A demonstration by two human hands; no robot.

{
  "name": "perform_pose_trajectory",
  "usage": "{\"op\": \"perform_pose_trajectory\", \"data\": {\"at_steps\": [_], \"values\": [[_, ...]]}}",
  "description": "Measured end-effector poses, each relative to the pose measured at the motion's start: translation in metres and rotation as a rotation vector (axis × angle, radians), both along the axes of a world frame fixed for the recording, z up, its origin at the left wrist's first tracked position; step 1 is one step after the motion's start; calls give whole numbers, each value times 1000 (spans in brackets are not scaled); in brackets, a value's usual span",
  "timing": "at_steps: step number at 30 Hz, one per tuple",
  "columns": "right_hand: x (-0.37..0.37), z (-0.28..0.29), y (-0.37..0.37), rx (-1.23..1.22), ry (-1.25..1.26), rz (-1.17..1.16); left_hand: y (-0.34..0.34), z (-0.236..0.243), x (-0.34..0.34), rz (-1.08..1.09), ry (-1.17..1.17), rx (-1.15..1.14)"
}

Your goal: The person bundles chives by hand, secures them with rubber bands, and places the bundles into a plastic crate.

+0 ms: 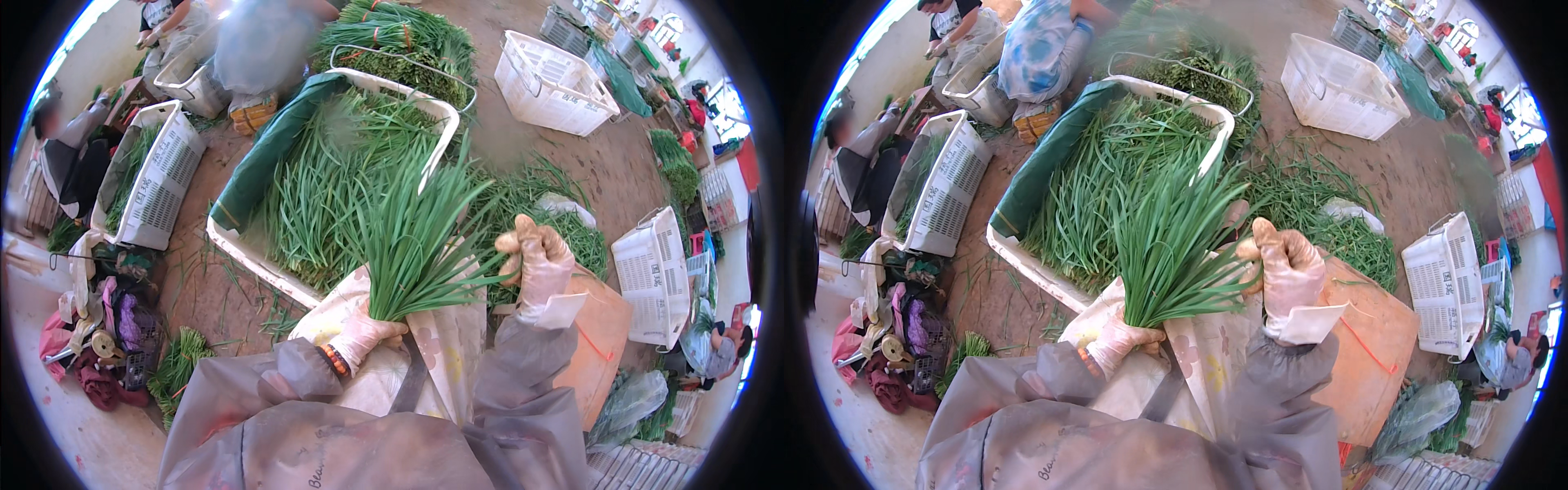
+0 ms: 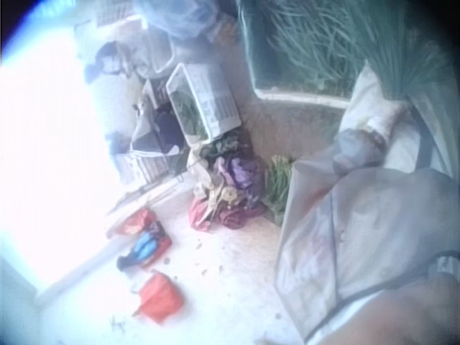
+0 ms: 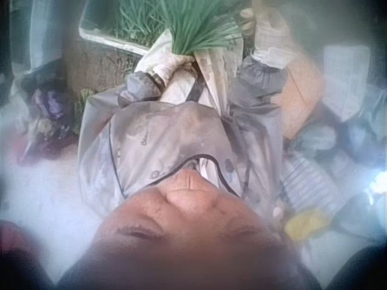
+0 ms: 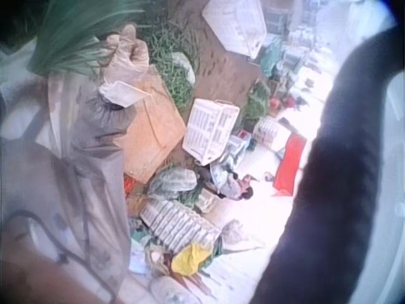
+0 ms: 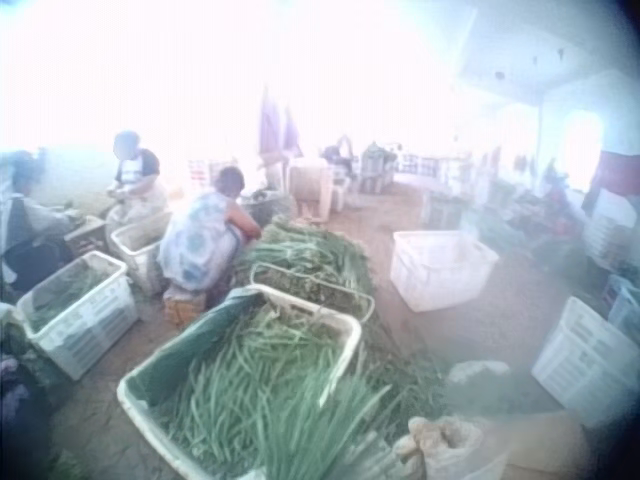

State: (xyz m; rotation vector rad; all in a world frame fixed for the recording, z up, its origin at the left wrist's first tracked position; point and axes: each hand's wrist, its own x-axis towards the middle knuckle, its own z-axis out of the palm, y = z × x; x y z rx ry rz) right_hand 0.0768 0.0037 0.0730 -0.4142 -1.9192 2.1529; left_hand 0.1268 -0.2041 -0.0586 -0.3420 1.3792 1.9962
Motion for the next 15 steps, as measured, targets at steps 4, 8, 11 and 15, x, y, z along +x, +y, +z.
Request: {"op": "perform_pose_trajectory", "data": {"at_steps": [4, 8, 11, 15], "values": [[-1, -3, -14, 24, 274, 93, 5, -1, 1, -31, 34, -47], [-11, -2, -25, 82, -31, 435, 1, -4, 6, -18, 63, -40], [-11, 1, -36, 188, -271, 433, 3, -6, 7, -33, 60, -18], [21, 0, -47, -24, -456, 995, 27, 18, -18, 98, -248, -56]]}}
